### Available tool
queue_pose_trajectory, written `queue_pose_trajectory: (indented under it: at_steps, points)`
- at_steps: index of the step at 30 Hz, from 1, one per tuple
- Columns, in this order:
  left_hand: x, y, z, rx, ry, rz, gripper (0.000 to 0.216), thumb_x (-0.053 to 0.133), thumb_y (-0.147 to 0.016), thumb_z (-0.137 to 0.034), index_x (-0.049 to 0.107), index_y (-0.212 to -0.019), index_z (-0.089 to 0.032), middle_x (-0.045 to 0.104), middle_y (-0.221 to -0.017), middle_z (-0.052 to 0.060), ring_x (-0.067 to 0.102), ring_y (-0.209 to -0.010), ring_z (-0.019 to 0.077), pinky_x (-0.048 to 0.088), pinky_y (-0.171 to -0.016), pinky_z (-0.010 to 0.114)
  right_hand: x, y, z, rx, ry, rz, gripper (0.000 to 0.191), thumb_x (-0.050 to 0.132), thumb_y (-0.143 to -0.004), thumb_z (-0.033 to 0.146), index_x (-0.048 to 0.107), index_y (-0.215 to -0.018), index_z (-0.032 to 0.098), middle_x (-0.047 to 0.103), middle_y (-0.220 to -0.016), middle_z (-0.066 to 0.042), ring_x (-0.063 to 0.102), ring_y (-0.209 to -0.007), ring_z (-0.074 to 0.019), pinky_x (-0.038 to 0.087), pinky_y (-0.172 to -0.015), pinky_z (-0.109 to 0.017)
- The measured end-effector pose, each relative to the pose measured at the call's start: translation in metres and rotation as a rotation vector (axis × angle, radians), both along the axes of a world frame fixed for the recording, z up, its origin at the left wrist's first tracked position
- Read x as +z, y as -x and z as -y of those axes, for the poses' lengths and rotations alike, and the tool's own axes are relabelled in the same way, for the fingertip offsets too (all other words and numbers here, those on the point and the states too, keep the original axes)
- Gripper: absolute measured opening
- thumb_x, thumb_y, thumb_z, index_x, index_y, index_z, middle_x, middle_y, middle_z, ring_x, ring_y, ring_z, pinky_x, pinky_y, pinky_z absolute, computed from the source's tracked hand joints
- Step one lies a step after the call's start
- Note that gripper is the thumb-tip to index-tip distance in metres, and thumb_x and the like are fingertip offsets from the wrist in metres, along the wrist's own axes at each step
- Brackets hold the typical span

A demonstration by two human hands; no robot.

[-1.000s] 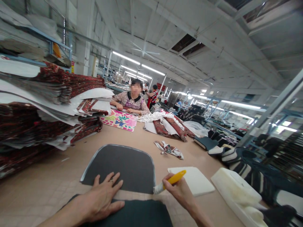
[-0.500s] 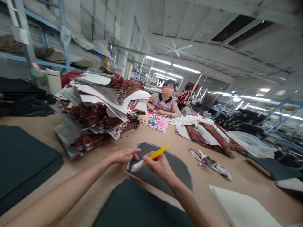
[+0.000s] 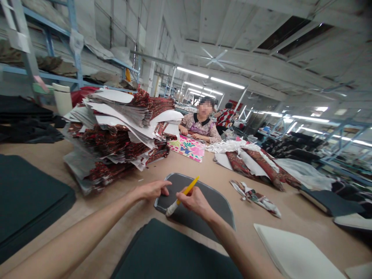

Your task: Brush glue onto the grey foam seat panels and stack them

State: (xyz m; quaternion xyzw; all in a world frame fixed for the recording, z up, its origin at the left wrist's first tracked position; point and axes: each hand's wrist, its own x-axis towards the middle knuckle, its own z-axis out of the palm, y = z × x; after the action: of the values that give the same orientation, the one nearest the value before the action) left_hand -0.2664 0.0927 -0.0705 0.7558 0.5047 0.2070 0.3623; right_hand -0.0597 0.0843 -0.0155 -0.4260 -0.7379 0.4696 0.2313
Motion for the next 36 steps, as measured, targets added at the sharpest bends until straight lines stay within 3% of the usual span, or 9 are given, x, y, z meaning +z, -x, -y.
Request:
queue_pose_trajectory:
  at_steps: [10,23,28,32,36]
  points:
    - [0.010,0.000,0.002,-0.010,-0.006,-0.041,0.057,0.035,-0.071,-0.005,0.040,-0.128,-0.012,0.067,-0.099,0.006,0.061,-0.091,0.0134,0.045,-0.084,0.023,0.006,-0.066,-0.006,-0.106,-0.033,0.187,0.019,0.053,-0.067,0.023,0.050,-0.050,0.016,0.044,-0.043,0.005,0.036,-0.039,-0.0056,0.026,-0.039,-0.020]
    - [0.011,-0.001,-0.003,-0.012,-0.012,-0.118,0.055,0.034,-0.071,-0.013,0.040,-0.125,-0.014,0.065,-0.101,0.007,0.060,-0.096,0.0173,0.044,-0.090,0.032,0.004,-0.170,-0.008,-0.233,-0.041,0.316,0.014,0.052,-0.063,0.021,0.051,-0.049,0.015,0.043,-0.042,0.005,0.035,-0.039,-0.0050,0.022,-0.038,-0.019]
    - [0.013,-0.002,0.000,-0.013,-0.024,-0.132,0.058,0.034,-0.068,-0.011,0.040,-0.126,-0.015,0.065,-0.102,0.007,0.059,-0.097,0.0174,0.044,-0.091,0.032,0.017,-0.211,-0.006,-0.264,-0.051,0.296,0.013,0.051,-0.061,0.019,0.051,-0.048,0.015,0.041,-0.040,0.006,0.035,-0.038,-0.0059,0.022,-0.039,-0.020]
    - [0.016,-0.004,0.007,-0.008,-0.051,-0.154,0.060,0.034,-0.067,-0.008,0.040,-0.126,-0.011,0.063,-0.106,0.010,0.058,-0.099,0.0173,0.042,-0.091,0.030,0.036,-0.196,-0.002,-0.282,-0.128,0.182,0.012,0.050,-0.065,0.023,0.054,-0.057,0.015,0.043,-0.047,0.005,0.036,-0.044,-0.0066,0.026,-0.043,-0.020]
    - [0.019,-0.007,0.012,0.001,-0.083,-0.181,0.060,0.034,-0.066,-0.005,0.040,-0.126,-0.011,0.063,-0.107,0.010,0.057,-0.100,0.0167,0.041,-0.093,0.030,0.040,-0.128,0.008,-0.133,-0.123,0.066,0.015,0.051,-0.069,0.028,0.058,-0.067,0.015,0.048,-0.054,0.004,0.039,-0.049,-0.0070,0.031,-0.047,-0.019]
